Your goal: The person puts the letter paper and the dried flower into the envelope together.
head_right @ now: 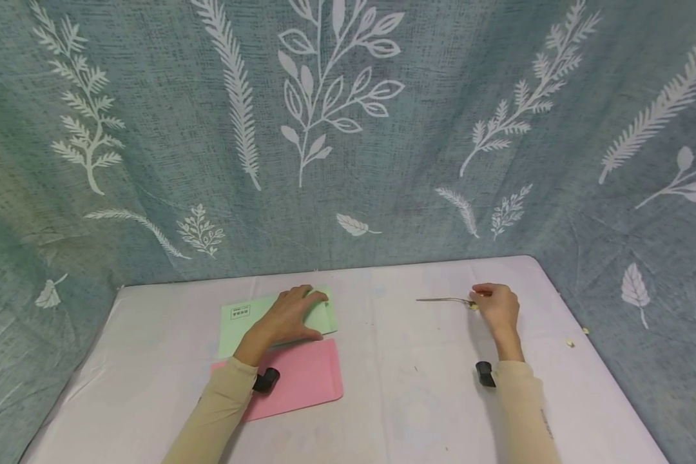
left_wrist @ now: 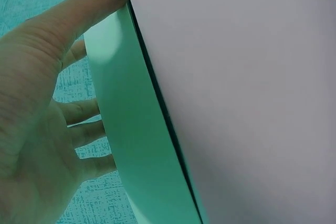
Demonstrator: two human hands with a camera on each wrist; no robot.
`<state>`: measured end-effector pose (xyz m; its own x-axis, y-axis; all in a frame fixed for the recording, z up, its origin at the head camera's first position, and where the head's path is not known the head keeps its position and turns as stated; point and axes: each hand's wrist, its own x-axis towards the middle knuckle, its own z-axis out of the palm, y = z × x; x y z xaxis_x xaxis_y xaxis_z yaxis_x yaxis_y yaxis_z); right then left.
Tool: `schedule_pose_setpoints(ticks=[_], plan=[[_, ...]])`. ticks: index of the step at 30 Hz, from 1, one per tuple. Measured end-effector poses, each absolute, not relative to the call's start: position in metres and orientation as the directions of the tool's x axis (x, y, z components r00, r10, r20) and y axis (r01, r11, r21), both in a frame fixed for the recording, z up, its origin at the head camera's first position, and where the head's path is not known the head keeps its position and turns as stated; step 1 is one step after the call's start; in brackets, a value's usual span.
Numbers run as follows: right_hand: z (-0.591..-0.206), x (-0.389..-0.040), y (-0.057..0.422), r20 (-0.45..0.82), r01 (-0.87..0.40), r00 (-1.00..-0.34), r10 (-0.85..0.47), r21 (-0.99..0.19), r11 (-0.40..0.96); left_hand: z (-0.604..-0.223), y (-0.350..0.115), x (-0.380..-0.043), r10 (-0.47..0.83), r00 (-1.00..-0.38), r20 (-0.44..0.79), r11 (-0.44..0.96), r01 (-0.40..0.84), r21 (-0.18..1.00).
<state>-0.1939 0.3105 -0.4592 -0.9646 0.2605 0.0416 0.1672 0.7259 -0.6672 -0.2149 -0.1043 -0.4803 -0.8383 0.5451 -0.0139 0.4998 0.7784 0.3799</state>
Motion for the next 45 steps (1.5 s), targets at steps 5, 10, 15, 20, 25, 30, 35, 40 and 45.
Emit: schedule_pose_setpoints(ticks=[5,10,15,20,25,30,35,40,45], plan=[[-0.458,-0.19,0.319,-0.051,0.231,-0.966,0.255,-0.621,0.749,-0.481,-0.105,-0.215,0.546,-0.838,-0.009,0.779,0.503,0.374],[-0.461,-0.188,0.322,-0.117,0.28,-0.958,0.261,-0.572,0.771,-0.481,-0.105,-0.215,0.543,-0.84,-0.012,0.786,0.503,0.36],[-0.462,-0.188,0.326,-0.127,0.278,-0.959,0.253,-0.582,0.764,-0.481,-0.105,-0.214,0.549,-0.835,-0.008,0.777,0.508,0.371],[-0.464,-0.191,0.333,-0.141,0.29,-0.956,0.259,-0.608,0.739,-0.48,-0.105,-0.214,0.545,-0.838,-0.007,0.782,0.506,0.364],[-0.467,-0.193,0.339,-0.119,0.291,-0.953,0.278,-0.616,0.732,-0.48,-0.105,-0.215,0.549,-0.836,-0.005,0.779,0.509,0.366],[-0.467,-0.192,0.341,-0.118,0.3,-0.949,0.293,-0.628,0.718,-0.48,-0.105,-0.215,0.553,-0.833,-0.004,0.773,0.512,0.373],[-0.466,-0.191,0.342,-0.136,0.304,-0.949,0.284,-0.633,0.712,-0.481,-0.105,-0.216,0.548,-0.836,-0.007,0.78,0.508,0.366],[-0.465,-0.192,0.347,-0.164,0.305,-0.951,0.262,-0.641,0.704,-0.48,-0.105,-0.217,0.545,-0.838,-0.013,0.782,0.503,0.367],[-0.464,-0.193,0.35,-0.19,0.284,-0.959,0.212,-0.661,0.694,-0.48,-0.104,-0.216,0.541,-0.841,-0.011,0.787,0.502,0.358]])
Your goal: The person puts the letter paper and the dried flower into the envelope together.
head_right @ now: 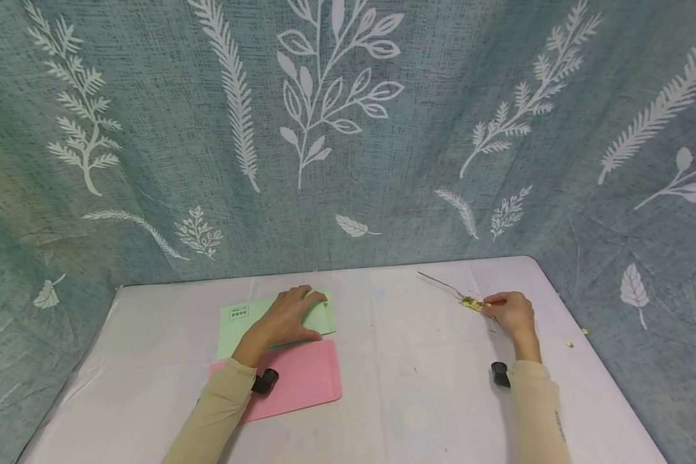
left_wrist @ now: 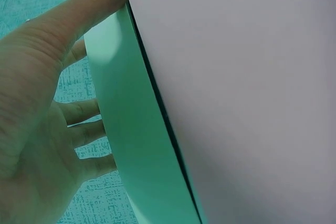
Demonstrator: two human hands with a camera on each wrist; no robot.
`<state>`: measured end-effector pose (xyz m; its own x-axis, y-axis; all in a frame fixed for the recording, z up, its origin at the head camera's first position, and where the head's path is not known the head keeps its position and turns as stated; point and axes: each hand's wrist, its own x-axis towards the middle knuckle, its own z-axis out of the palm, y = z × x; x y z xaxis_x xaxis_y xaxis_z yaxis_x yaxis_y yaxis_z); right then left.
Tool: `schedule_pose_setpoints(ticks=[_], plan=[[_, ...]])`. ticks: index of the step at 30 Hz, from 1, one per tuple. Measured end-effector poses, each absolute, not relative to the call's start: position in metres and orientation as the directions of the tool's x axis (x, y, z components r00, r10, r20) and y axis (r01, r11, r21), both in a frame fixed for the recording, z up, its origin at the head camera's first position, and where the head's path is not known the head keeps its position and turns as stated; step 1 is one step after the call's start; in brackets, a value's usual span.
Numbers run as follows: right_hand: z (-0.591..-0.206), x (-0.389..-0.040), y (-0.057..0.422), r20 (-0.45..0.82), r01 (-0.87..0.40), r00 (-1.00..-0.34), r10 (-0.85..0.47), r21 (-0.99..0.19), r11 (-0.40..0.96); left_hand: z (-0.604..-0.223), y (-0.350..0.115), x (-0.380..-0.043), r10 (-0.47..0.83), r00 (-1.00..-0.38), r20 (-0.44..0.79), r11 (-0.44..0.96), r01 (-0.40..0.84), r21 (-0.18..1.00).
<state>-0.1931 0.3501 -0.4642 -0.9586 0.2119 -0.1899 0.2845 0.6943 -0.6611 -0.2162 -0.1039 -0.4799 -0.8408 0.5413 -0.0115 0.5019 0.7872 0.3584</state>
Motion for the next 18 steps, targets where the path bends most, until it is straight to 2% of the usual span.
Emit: schedule_pose_setpoints(ticks=[8,18], plan=[[-0.469,-0.196,0.344,-0.188,0.261,-0.965,0.181,-0.687,0.678,-0.481,-0.104,-0.214,0.538,-0.843,-0.004,0.786,0.499,0.365],[-0.472,-0.202,0.328,-0.103,0.159,-0.987,0.121,-0.701,0.695,-0.483,-0.105,-0.214,0.536,-0.844,-0.002,0.783,0.497,0.373]])
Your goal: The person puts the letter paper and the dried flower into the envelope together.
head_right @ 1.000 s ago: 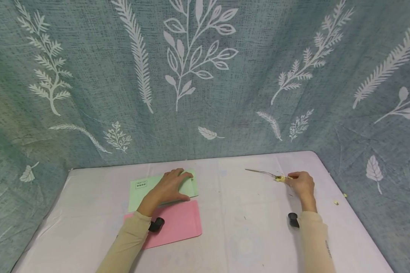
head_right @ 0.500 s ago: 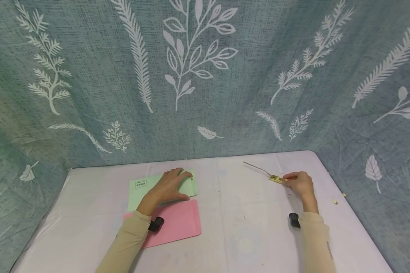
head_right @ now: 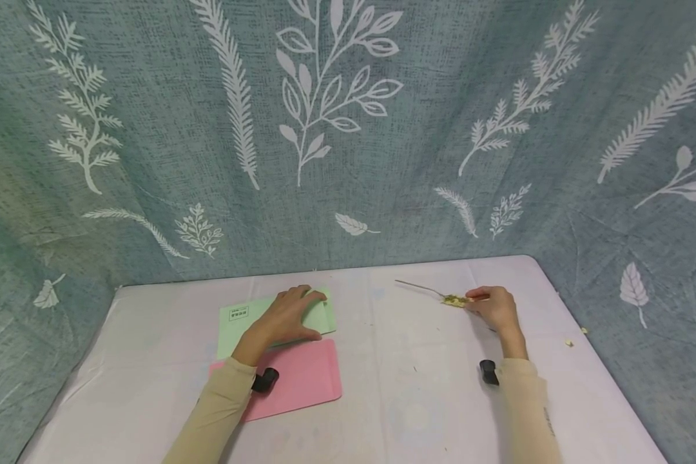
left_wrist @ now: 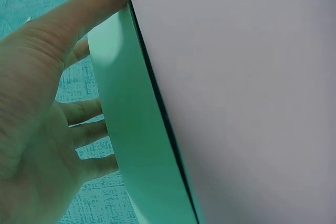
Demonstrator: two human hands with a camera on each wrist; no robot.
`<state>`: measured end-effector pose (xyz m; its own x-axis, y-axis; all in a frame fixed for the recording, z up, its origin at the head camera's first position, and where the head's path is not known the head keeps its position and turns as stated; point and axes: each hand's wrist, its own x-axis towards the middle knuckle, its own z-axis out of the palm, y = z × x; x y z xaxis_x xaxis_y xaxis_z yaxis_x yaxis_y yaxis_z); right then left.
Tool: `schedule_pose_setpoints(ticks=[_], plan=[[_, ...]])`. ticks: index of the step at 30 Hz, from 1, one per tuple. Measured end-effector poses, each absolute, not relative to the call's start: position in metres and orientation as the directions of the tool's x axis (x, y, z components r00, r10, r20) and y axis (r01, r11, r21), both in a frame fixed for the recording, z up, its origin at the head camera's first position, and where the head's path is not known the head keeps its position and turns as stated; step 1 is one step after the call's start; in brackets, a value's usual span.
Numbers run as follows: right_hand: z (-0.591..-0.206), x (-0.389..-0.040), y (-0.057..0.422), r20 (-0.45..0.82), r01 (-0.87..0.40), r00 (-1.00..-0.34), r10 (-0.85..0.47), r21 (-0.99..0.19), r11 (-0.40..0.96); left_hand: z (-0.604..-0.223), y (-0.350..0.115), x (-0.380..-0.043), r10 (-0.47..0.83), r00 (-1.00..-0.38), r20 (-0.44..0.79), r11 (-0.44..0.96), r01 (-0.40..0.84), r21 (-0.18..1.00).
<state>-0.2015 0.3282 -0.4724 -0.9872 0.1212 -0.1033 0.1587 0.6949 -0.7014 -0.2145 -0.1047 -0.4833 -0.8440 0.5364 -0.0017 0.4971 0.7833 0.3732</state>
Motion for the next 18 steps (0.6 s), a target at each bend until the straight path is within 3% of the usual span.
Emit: schedule_pose_setpoints(ticks=[18], plan=[[-0.471,-0.215,0.295,-0.107,0.071,-0.994,-0.009,-0.72,0.691,-0.485,-0.105,-0.215,0.538,-0.843,0.002,0.776,0.496,0.388]])
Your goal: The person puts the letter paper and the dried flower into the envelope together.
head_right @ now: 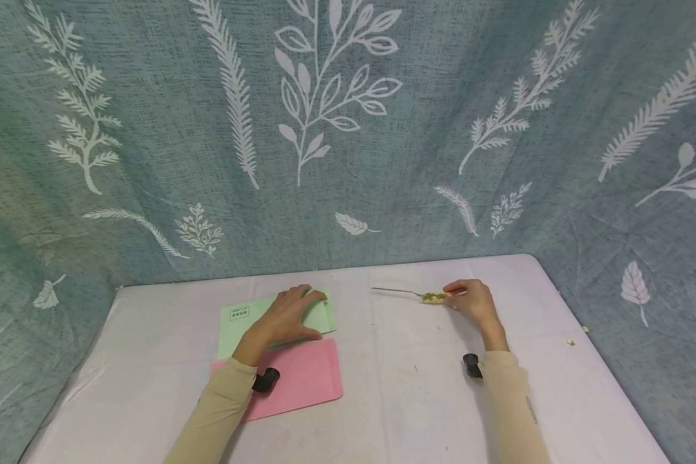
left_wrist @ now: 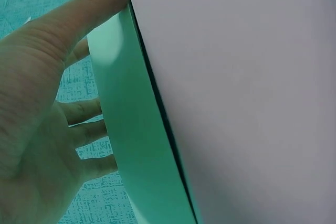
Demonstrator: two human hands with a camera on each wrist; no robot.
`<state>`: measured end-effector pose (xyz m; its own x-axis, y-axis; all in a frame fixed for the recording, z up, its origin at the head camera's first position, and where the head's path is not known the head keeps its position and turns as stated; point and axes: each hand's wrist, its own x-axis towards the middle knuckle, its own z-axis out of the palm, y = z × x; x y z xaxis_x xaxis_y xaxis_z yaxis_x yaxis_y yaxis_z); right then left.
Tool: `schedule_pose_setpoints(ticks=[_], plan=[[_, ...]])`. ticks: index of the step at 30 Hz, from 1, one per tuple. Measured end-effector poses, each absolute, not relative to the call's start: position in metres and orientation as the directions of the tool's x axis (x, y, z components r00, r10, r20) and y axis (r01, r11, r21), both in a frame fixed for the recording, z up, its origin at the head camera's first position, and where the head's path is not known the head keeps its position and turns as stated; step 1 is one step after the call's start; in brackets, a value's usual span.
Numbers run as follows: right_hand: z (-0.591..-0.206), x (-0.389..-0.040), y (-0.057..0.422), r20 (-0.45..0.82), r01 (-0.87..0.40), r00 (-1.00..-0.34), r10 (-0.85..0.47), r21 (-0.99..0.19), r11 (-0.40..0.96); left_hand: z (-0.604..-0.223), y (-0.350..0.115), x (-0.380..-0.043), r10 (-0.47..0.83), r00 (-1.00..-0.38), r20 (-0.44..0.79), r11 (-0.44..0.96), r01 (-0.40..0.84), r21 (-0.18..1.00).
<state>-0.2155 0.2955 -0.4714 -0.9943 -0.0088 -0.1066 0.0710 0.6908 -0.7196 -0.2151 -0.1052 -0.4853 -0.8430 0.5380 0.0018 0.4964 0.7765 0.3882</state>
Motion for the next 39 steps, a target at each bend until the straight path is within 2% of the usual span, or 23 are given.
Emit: schedule_pose_setpoints(ticks=[26,39], plan=[[-0.479,-0.233,0.243,-0.081,-0.033,-0.987,-0.141,-0.75,0.661,-0.482,-0.106,-0.215,0.537,-0.843,0.017,0.766,0.496,0.409],[-0.485,-0.241,0.218,-0.103,-0.026,-0.982,-0.159,-0.761,0.649,-0.483,-0.106,-0.215,0.543,-0.84,0.014,0.766,0.502,0.401]])
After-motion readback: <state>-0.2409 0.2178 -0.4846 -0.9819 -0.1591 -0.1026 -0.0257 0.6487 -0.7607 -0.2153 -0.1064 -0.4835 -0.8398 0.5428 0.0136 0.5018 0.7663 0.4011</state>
